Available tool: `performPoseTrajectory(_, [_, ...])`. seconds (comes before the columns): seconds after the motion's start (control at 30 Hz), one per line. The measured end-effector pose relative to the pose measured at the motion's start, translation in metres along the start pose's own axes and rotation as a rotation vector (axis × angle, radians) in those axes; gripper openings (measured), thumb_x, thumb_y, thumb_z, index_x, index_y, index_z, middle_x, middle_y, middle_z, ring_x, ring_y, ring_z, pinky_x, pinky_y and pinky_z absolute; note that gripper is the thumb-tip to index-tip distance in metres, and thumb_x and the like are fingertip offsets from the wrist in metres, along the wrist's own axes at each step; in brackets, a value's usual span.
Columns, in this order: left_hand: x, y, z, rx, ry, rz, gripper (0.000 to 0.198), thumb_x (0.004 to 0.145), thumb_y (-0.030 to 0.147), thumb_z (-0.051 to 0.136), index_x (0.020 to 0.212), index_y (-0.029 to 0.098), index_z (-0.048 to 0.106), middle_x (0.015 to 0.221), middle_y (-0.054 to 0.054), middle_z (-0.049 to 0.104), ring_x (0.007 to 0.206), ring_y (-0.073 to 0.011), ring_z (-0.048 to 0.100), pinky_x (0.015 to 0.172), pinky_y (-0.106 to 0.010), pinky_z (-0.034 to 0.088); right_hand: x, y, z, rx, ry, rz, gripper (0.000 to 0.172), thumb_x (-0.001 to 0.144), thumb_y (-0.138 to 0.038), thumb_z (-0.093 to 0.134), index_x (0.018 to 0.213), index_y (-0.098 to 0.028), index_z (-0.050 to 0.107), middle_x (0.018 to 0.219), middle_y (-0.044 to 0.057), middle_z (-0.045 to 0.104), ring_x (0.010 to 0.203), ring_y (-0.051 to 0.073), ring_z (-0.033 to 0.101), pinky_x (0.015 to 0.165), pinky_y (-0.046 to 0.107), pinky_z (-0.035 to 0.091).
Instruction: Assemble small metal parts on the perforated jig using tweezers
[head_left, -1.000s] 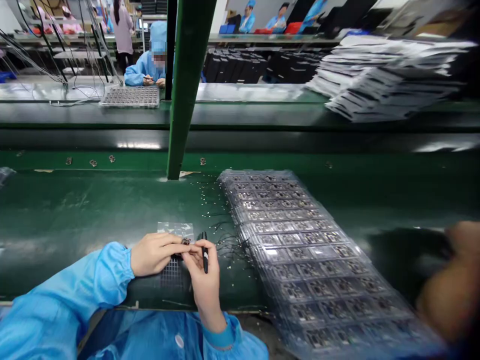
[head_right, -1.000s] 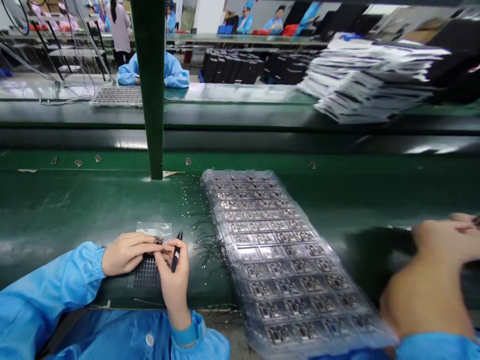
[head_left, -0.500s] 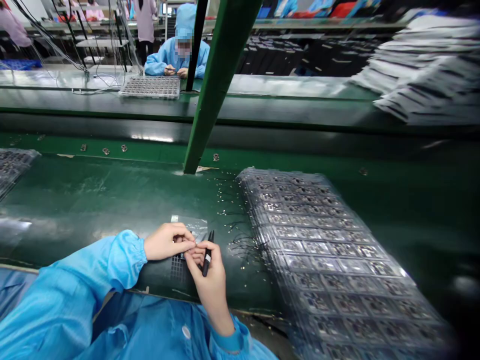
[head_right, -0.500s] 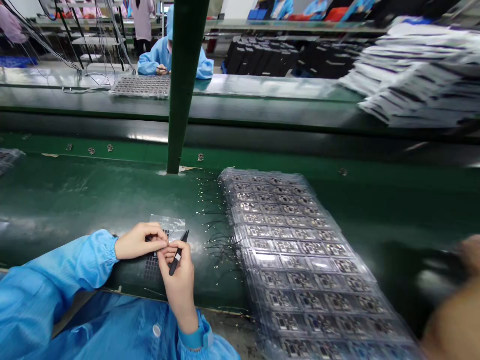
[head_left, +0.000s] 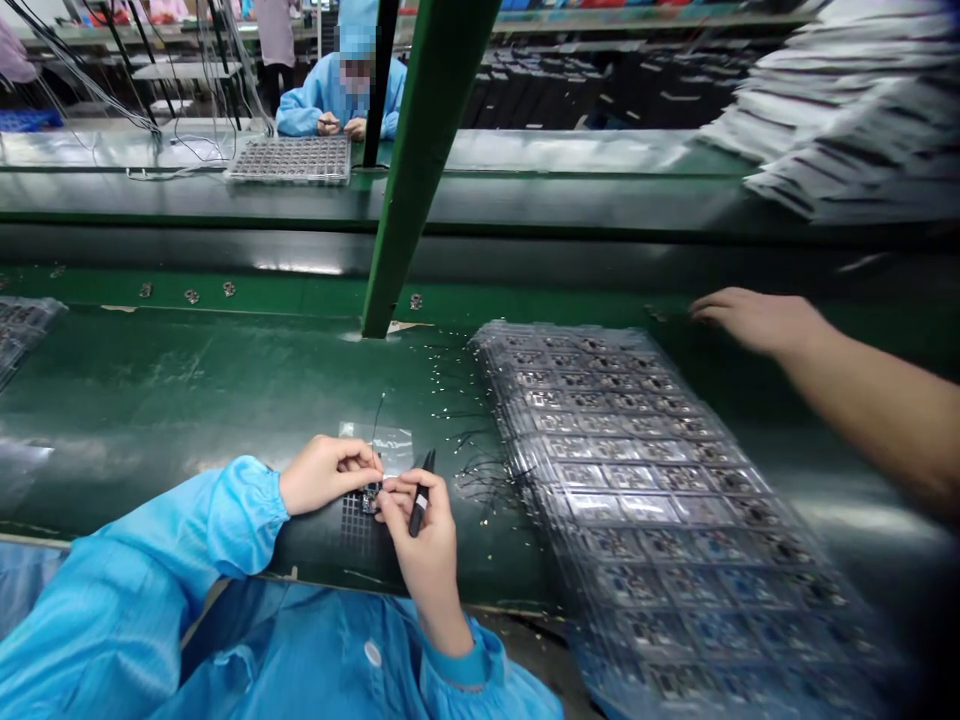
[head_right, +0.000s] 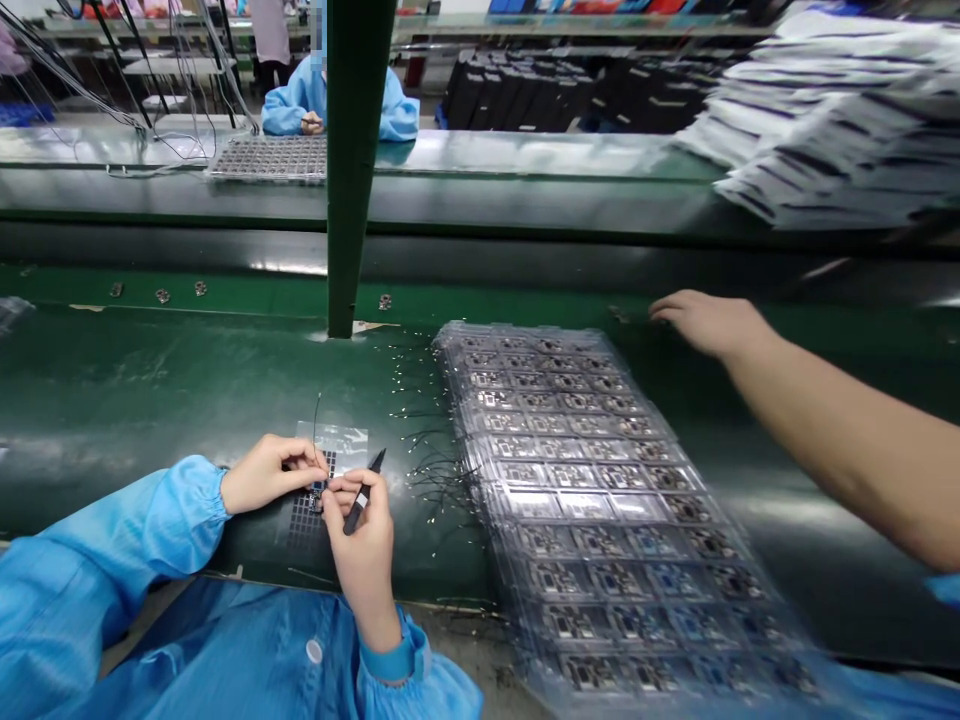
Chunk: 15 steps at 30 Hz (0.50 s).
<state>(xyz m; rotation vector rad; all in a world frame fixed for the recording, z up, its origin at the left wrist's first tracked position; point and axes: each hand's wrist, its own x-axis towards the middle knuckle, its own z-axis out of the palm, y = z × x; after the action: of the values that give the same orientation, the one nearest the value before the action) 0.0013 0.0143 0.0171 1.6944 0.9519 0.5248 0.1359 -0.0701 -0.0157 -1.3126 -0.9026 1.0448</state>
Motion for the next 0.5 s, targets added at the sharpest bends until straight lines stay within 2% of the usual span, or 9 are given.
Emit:
performPoseTrajectory(0.27, [-0.0018,0.0015,-0.0014,0.078,-0.035,0.064,0.013,0.081,0.024,0.061,0.083,0.014,0.068,0.074,-0.001,0.069,0.065,-0.0101,0.061,0.065,-0.019,0.047,-0.0003,-0.007,0.0004,-0.043,0.035,0.005,0.016,0.079,-0.024,0.06,0.089,-0.022,0.047,0.074,-0.001,0.061,0.069,0.015,0.064,0.068,0.029,0.053])
performPoseTrajectory(0.5, [-0.0028,0.0019,0.0,0.142,-0.047,0.102,0.013,0.081,0.025,0.06,0.082,0.015,0.068,0.074,-0.001,0.069,0.064,-0.0097,0.061,0.064,-0.019,0.047,-0.002,-0.0047,0.0006,-0.05,0.053,0.012,0.017,0.079,-0.024,0.06,0.088,-0.022,0.046,0.073,-0.003,0.056,0.067,0.014,0.06,0.066,0.027,0.051])
